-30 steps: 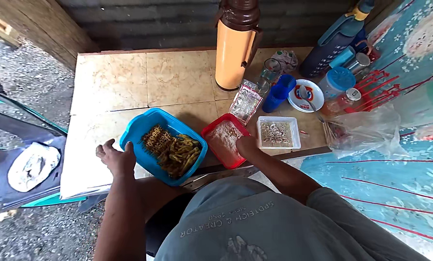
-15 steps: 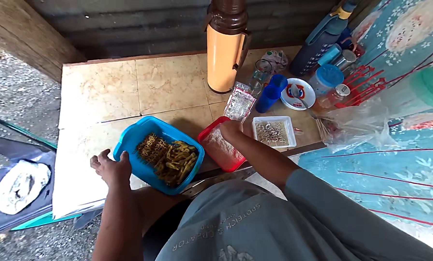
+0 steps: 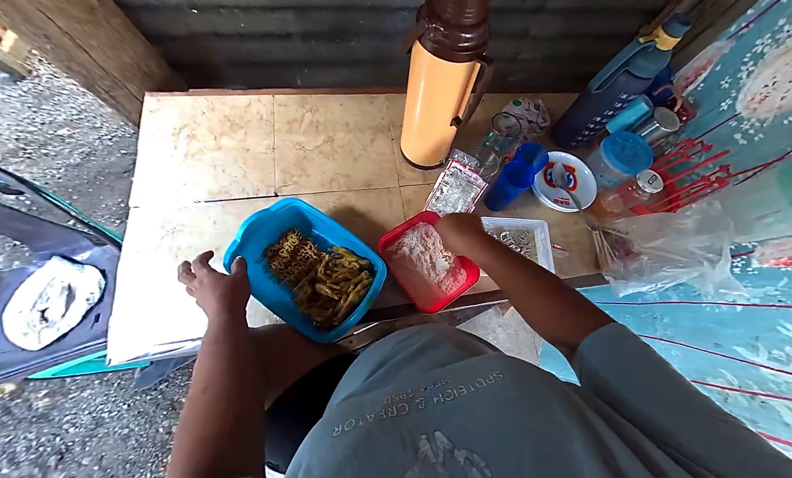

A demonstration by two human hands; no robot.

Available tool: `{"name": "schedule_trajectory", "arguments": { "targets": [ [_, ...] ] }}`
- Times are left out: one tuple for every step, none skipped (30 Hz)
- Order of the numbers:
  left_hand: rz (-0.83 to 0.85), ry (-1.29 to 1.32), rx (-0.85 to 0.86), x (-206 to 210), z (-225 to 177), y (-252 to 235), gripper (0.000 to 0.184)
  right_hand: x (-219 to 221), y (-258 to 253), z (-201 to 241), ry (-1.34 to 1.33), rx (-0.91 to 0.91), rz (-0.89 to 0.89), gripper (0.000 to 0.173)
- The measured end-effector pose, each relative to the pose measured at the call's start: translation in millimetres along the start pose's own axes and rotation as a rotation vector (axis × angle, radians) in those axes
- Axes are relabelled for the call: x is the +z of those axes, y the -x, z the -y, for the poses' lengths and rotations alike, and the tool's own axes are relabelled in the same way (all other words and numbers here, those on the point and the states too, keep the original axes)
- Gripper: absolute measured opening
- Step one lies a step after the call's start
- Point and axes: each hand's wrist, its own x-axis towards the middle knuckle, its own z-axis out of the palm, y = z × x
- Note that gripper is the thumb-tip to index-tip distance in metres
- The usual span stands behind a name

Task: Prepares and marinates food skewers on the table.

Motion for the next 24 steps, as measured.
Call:
{"name": "schedule_trajectory", "arguments": {
  "targets": [
    [-0.001, 0.003, -0.002, 0.8, 0.7, -1.0, 0.056, -3.6, 0.5, -1.4, 0.009, 0.002, -0.009, 0.016],
    [-0.002, 0.007, -0.002, 1.7, 1.0, -1.6, 0.056, -7.6, 1.9, 0.9, 0.011, 0.008, -0.018, 0.016],
    [-0.001, 0.010, 0.001, 2.4, 1.3, -1.8, 0.056, -11.1, 3.5, 6.8, 0.009, 0.015, -0.025, 0.016],
    [0.001, 0.010, 0.013, 2.4, 1.4, -1.0, 0.057, -13.4, 5.0, 15.5, -0.003, 0.017, -0.023, 0.019],
    [0.001, 0.013, 0.031, 1.9, 1.5, -0.1, 0.058, -12.8, 4.5, 24.8, -0.024, 0.007, -0.020, 0.021],
    [0.005, 0.013, 0.038, 1.8, 0.9, 0.9, 0.059, -9.4, 1.1, 32.5, -0.050, -0.012, -0.024, 0.023],
    [0.005, 0.012, 0.041, 2.1, 0.6, 1.3, 0.059, -3.9, -5.4, 36.1, -0.070, -0.037, -0.043, 0.026],
    [0.002, 0.011, 0.041, 2.3, 1.0, 1.2, 0.059, 1.6, -11.9, 35.3, -0.094, -0.061, -0.079, 0.029],
    [-0.002, 0.013, 0.039, 2.3, 1.9, 1.3, 0.059, 5.5, -16.0, 30.5, -0.110, -0.082, -0.119, 0.030],
    [-0.004, 0.011, 0.038, 1.8, 3.7, 1.6, 0.059, 8.7, -17.7, 22.3, -0.109, -0.100, -0.150, 0.031],
    [-0.004, 0.007, 0.037, 0.5, 5.4, 2.4, 0.059, 13.2, -17.5, 11.4, -0.095, -0.118, -0.171, 0.029],
    [-0.007, 0.006, 0.038, -1.0, 7.3, 2.5, 0.060, 17.6, -13.5, 0.9, -0.072, -0.131, -0.163, 0.027],
    [-0.014, 0.010, 0.040, -2.0, 9.7, 1.8, 0.059, 22.9, -7.1, -7.1, -0.043, -0.125, -0.122, 0.023],
    [-0.019, 0.015, 0.040, -2.9, 11.2, 1.1, 0.059, 30.0, 0.5, -10.7, -0.014, -0.095, -0.062, 0.019],
    [-0.020, 0.021, 0.037, -3.7, 11.5, 0.2, 0.060, 40.3, 6.7, -11.3, 0.009, -0.061, -0.016, 0.017],
    [-0.020, 0.027, 0.030, -3.7, 10.8, -0.7, 0.060, 53.5, 9.3, -9.7, 0.035, -0.025, 0.012, 0.017],
    [-0.017, 0.031, 0.025, -2.4, 8.9, -1.4, 0.060, 64.6, 9.8, -6.4, 0.053, 0.011, 0.040, 0.019],
    [-0.016, 0.029, 0.022, -0.6, 6.0, -1.5, 0.059, 73.3, 8.2, -3.1, 0.055, 0.042, 0.051, 0.021],
    [-0.010, 0.023, 0.022, 1.4, 3.5, -1.3, 0.059, 79.6, 5.4, -0.1, 0.038, 0.070, 0.050, 0.023],
    [-0.004, 0.014, 0.023, 3.0, 2.0, -1.3, 0.058, 84.0, 2.4, 2.4, 0.011, 0.085, 0.040, 0.023],
    [0.001, 0.005, 0.025, 4.1, 1.3, -1.1, 0.058, 86.3, -0.5, 4.6, -0.012, 0.096, 0.042, 0.024],
    [0.005, -0.007, 0.025, 4.7, 1.4, -1.2, 0.058, 88.0, -3.1, 6.0, -0.019, 0.103, 0.042, 0.023],
    [0.007, -0.015, 0.023, 5.1, 1.7, -1.1, 0.058, 89.0, -5.0, 6.5, -0.010, 0.106, 0.043, 0.023],
    [0.008, -0.018, 0.019, 5.2, 2.2, -1.2, 0.058, 89.2, -5.8, 5.9, -0.007, 0.102, 0.035, 0.022]
  ]
}}
